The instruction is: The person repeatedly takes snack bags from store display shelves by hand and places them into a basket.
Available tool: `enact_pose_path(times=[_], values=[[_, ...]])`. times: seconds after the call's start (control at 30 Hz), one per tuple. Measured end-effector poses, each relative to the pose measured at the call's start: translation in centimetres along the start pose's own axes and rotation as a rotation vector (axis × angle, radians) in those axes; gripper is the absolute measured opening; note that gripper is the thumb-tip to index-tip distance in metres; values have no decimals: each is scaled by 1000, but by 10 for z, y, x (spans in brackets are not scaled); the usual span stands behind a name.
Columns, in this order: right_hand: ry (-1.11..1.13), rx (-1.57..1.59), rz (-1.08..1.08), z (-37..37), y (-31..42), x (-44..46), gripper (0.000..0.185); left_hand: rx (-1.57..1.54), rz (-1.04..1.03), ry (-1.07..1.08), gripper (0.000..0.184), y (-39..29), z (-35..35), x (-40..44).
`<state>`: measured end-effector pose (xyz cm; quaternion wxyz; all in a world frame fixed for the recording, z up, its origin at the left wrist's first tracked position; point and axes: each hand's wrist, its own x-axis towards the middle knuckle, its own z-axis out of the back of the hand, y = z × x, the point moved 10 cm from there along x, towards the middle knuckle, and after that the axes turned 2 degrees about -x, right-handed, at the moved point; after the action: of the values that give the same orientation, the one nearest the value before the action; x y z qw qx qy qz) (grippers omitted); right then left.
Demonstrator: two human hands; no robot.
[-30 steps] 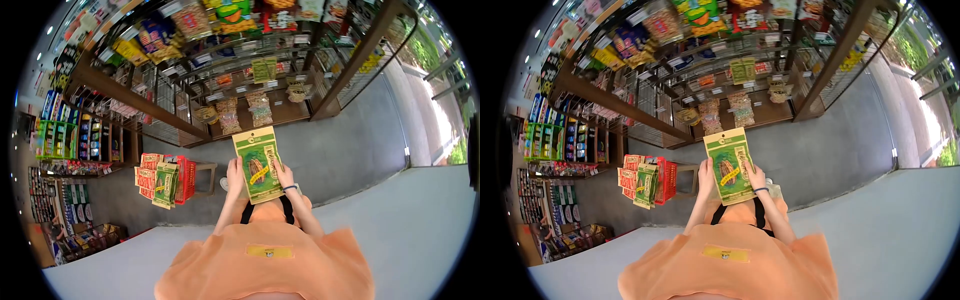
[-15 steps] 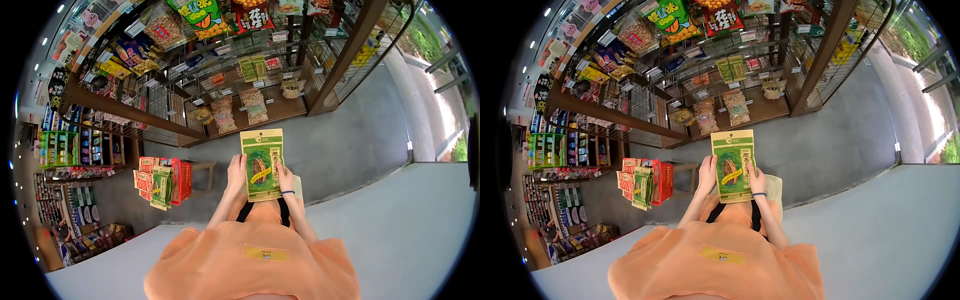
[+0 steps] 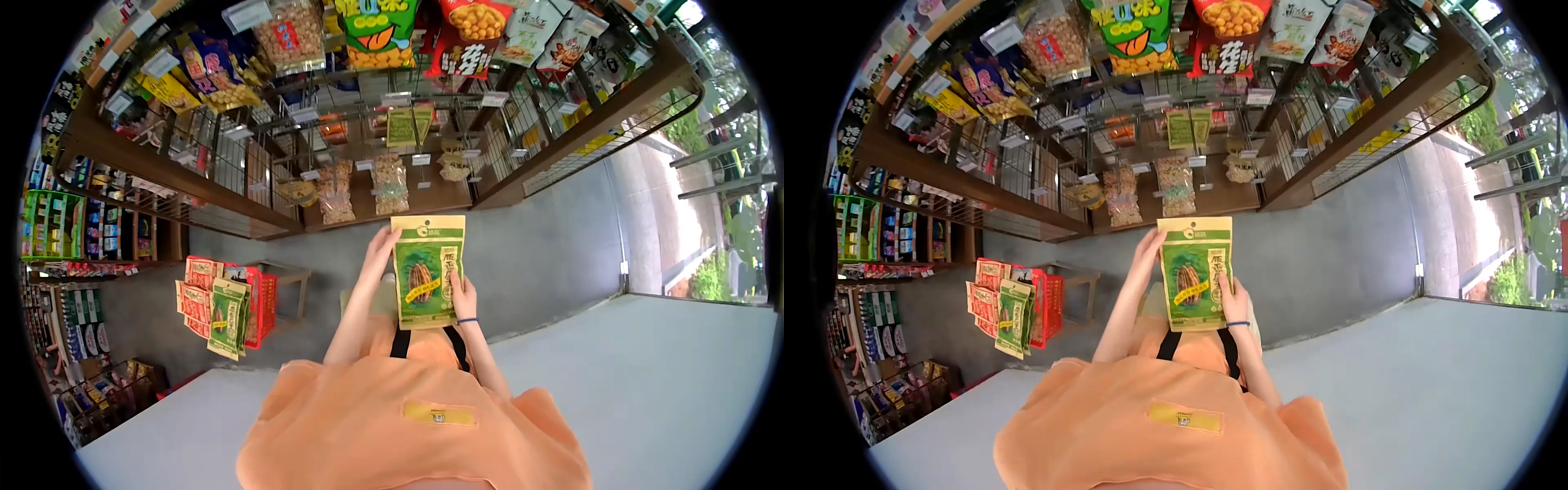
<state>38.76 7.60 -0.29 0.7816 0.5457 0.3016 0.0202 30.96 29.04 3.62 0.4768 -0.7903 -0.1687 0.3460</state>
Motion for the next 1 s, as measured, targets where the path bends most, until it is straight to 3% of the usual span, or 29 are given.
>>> enact_pose_path(times=[0.07, 0.1, 0.23, 0.3, 0.43, 0.57, 0.67, 0.83, 1.0], values=[[-5, -263, 161, 0, 33, -10, 42, -104, 50, 91, 29, -3, -17, 11], [47, -236, 58, -3, 29, -11, 43, -127, 40, 36, 25, -3, -12, 12], [125, -44, 90, -12, 1, 2, 37, -130, 115, 58, 22, 3, -14, 13], [256, 104, -34, -20, 4, 1, 34, -124, 118, 31, 22, 5, -14, 8], [423, 131, 10, -26, 32, 23, 37, -130, 100, -28, 21, 15, -13, 5], [520, 156, 22, -27, 70, 51, 26, -131, 98, 10, 18, 17, -28, 14], [533, 99, -31, -27, 82, 71, 18, -28, 79, 80, 17, 16, -44, 23], [653, -61, 69, -39, 83, 119, 11, 185, 95, 84, 16, 12, -45, 48], [723, -250, 226, -67, 47, 188, 13, 198, 83, 106, 15, 68, -22, 114]])
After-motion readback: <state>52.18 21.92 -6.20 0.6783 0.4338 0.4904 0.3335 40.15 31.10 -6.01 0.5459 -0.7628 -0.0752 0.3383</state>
